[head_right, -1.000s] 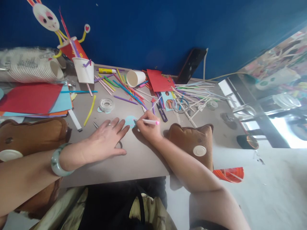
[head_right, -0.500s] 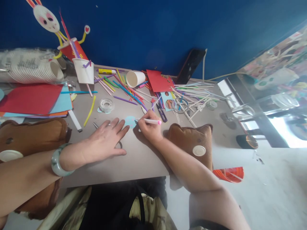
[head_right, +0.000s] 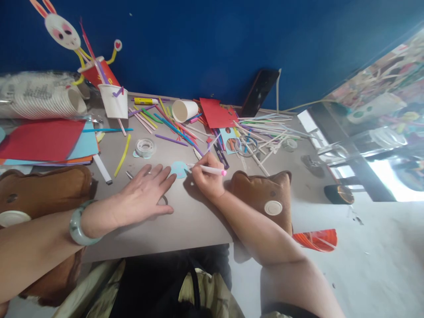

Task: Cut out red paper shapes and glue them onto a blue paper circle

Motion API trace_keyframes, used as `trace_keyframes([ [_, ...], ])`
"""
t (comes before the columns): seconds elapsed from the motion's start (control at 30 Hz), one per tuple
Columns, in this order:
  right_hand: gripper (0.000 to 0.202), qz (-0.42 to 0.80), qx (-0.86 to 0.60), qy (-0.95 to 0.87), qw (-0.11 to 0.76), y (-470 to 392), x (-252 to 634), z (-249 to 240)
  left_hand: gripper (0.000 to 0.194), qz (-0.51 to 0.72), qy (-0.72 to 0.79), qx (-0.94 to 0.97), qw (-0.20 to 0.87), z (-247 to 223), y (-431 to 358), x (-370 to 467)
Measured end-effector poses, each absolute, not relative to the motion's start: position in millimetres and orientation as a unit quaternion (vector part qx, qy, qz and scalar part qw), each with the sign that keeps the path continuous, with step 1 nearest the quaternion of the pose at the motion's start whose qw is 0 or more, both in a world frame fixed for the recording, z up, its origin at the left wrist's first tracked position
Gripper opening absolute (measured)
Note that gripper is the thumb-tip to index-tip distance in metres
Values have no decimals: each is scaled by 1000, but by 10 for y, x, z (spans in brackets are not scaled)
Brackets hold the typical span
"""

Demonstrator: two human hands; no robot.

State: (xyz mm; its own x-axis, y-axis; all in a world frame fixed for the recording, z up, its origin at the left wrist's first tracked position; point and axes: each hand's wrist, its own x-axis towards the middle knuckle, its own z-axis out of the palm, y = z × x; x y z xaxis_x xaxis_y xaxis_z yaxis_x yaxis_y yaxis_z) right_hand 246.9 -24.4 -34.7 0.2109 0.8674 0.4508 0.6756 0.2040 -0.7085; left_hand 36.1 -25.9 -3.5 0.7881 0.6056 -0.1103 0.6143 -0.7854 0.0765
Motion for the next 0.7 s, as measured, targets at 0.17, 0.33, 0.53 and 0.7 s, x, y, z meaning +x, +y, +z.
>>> trace_keyframes([
  [0.17,12,103,-613,-614,486,-246,2465,-338,79,-39,332,941,57,-31,-232,360],
  [0.33,11,107,-607,-609,499,-249,2461,-331,86,-47,340,938,56,-26,-252,351],
  [0.53,11,112,-595,-609,512,-254,2464,-329,85,-22,325,944,47,-57,-273,355],
  [0.7,11,130,-573,-610,531,-255,2482,-357,79,15,300,953,24,-64,-329,360],
])
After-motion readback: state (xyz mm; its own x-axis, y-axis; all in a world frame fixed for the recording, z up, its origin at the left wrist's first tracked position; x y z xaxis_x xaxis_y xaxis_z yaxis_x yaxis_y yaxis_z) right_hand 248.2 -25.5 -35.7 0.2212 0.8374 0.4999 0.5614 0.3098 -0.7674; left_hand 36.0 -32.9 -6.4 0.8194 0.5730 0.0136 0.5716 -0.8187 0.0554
